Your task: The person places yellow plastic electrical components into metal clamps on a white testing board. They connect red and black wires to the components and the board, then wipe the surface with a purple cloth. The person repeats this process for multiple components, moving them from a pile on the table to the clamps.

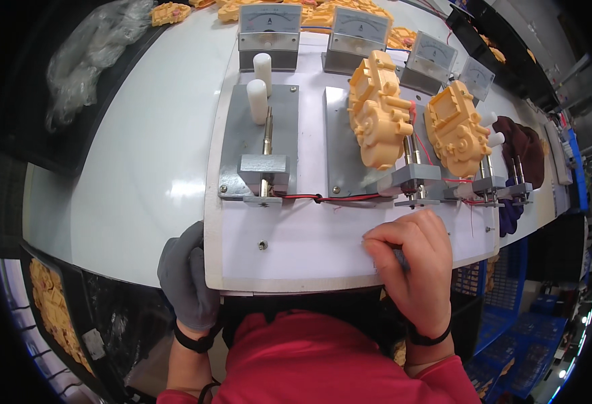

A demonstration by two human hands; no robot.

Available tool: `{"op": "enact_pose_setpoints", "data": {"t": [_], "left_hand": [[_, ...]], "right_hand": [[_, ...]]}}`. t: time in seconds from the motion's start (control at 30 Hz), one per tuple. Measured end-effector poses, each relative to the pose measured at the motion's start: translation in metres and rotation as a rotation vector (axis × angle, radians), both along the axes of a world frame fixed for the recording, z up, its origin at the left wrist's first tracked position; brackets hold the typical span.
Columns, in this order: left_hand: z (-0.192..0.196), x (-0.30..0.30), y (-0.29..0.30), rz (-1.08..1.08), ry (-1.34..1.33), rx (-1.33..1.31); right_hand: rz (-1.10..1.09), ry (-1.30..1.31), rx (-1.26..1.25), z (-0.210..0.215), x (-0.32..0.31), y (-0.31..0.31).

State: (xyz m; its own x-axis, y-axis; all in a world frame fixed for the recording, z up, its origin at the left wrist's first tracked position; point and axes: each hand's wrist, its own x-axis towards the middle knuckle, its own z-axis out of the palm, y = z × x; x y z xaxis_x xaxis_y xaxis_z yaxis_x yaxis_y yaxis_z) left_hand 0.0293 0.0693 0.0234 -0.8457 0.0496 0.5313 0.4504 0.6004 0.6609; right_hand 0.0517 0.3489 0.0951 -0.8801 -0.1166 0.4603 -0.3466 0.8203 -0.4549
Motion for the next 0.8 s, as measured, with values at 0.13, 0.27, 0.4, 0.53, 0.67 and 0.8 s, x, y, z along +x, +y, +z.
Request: {"op": "enact_pose_setpoints", "data": {"t": [0.13,0.27,0.4,0.53,0.67,0.8], "left_hand": [[0.0038,-0.0021,0.0017,-0.009,0.006,-0.025],[0.0017,-0.0021,0.0006,0.002,0.036,-0.033],[0.0007,-0.0019,0.0001,0.003,0.055,-0.043],[0.0007,-0.0021,-0.0006,-0.003,0.046,-0.045],[0.0,-0.0013,-0.0003,0.004,0.05,-0.041],[-0.0016,-0.0014,-0.0009,0.007,0.055,-0.037]], "right_hand": [[-0.007,-0.008,0.003,0.0013,-0.001,0.0009],[-0.013,0.003,-0.006,0.0014,-0.0016,0.0001],[-0.027,-0.045,-0.015,0.0036,0.0003,-0.0019],[-0.033,-0.044,-0.014,0.0032,0.0008,-0.0021],[-0.031,-0.045,-0.022,0.0016,0.0013,-0.0017],[-0.022,-0.027,-0.025,0.0018,0.0007,-0.0017]]}}
